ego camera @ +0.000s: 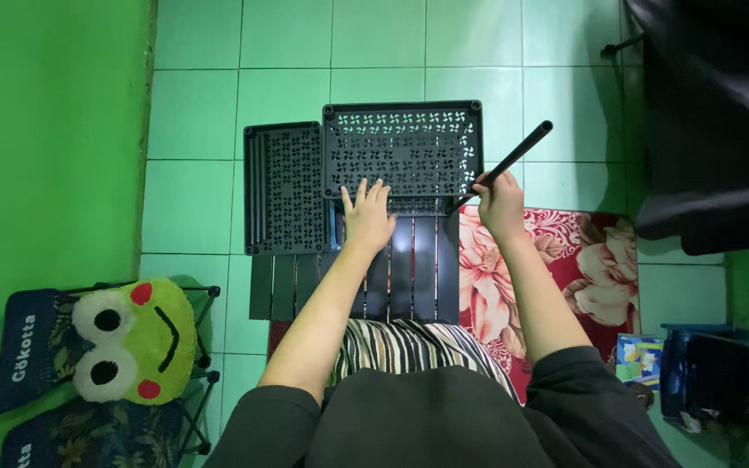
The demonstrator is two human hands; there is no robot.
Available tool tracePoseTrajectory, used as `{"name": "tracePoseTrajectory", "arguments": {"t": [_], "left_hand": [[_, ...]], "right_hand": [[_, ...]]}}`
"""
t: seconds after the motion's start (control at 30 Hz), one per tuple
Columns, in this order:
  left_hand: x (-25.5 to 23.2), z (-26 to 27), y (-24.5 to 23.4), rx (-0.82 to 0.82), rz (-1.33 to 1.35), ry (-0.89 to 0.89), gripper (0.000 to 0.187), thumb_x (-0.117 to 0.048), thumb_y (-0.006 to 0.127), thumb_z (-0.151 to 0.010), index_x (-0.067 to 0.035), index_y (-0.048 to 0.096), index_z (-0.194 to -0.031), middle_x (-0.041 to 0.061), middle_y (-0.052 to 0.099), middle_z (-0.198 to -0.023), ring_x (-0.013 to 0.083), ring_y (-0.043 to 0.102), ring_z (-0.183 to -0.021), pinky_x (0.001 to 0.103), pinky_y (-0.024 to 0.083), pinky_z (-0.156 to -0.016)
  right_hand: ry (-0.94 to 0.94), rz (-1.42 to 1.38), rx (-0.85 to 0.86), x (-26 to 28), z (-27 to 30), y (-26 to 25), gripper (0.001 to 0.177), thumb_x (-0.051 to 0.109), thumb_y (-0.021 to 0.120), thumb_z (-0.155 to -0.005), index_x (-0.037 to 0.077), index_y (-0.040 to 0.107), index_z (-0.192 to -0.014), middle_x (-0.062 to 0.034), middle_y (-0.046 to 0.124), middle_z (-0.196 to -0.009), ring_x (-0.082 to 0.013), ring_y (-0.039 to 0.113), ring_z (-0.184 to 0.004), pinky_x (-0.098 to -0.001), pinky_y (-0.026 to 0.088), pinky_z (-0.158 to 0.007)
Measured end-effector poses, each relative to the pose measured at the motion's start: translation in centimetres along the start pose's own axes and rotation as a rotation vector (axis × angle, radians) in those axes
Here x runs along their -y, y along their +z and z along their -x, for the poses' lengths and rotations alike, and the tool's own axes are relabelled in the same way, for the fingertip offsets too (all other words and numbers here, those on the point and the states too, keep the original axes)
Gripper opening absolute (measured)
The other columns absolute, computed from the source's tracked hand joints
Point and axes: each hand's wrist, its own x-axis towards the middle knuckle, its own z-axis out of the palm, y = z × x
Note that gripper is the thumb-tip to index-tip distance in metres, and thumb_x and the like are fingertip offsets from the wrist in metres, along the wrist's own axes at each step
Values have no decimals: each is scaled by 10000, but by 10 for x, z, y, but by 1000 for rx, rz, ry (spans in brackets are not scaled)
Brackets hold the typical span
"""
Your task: The person assembles a black plastic shelving unit by inserting vertical poles into the corners of perforated trays and stacking them to form a multi-tier structure. The person handles the trays and poles by hand, aligning and securing each layer.
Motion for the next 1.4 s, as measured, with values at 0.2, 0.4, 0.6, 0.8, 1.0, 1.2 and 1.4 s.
{"name": "tracePoseTrajectory", "arguments": {"t": [0.2, 0.4, 0.6, 0.8, 1.0, 1.2, 1.4], "left_hand": [[-1, 1, -3, -10, 0, 2, 685, -312, 791, -802, -100, 541, -1404, 79, 481, -1538, 340, 342, -1481, 680, 107, -1211], [-2, 1, -4, 5, 1, -1, 688, -298, 793, -796, -101, 534, -1402, 88, 469, -1539, 341, 338, -1475, 681, 97, -1208], [-3, 1, -5, 7, 1, -3, 689, -291, 792, -800, -101, 530, -1408, 81, 472, -1540, 337, 335, -1480, 680, 97, -1214], [-2, 1, -4, 6, -5, -4, 702, -305, 796, -795, -98, 526, -1409, 83, 473, -1537, 338, 339, -1474, 678, 102, -1212], [-3, 0, -3, 21, -24, -11, 711, -307, 796, -796, -102, 519, -1417, 79, 468, -1540, 327, 335, -1476, 673, 98, -1212], [-2, 0, -3, 26, -17, -13, 715, -310, 796, -798, -105, 518, -1423, 73, 466, -1541, 324, 336, -1477, 671, 96, -1215], [-1, -1, -1, 21, -23, -13, 710, -305, 786, -806, -104, 510, -1428, 75, 459, -1550, 327, 333, -1481, 665, 100, -1216]], "right_hand": [[5, -20, 23, 1, -1, -1, 107, -75, 704, -886, -27, 653, -967, -178, 646, -907, -330, 672, -767, -403, 534, -683], [-32, -26, 10, 2, -2, -2, 104, -86, 698, -891, -30, 652, -965, -176, 653, -919, -327, 676, -782, -391, 542, -696], [-17, -21, 19, 0, -1, -2, 98, -85, 695, -890, -30, 661, -964, -177, 658, -916, -323, 678, -777, -390, 541, -696], [-39, -14, 0, -4, 0, 0, 96, -71, 706, -886, -29, 663, -961, -177, 659, -918, -328, 680, -783, -388, 543, -696], [-15, -12, 13, -5, 0, 0, 94, -68, 715, -884, -26, 668, -953, -179, 660, -907, -319, 678, -758, -386, 537, -678], [-7, -17, 14, -5, 1, 0, 94, -77, 708, -885, -27, 669, -954, -176, 668, -912, -313, 684, -761, -385, 540, -686], [-34, -32, 20, -5, 0, -1, 90, -82, 699, -896, -32, 663, -962, -181, 668, -926, -317, 688, -781, -380, 546, -695]]}}
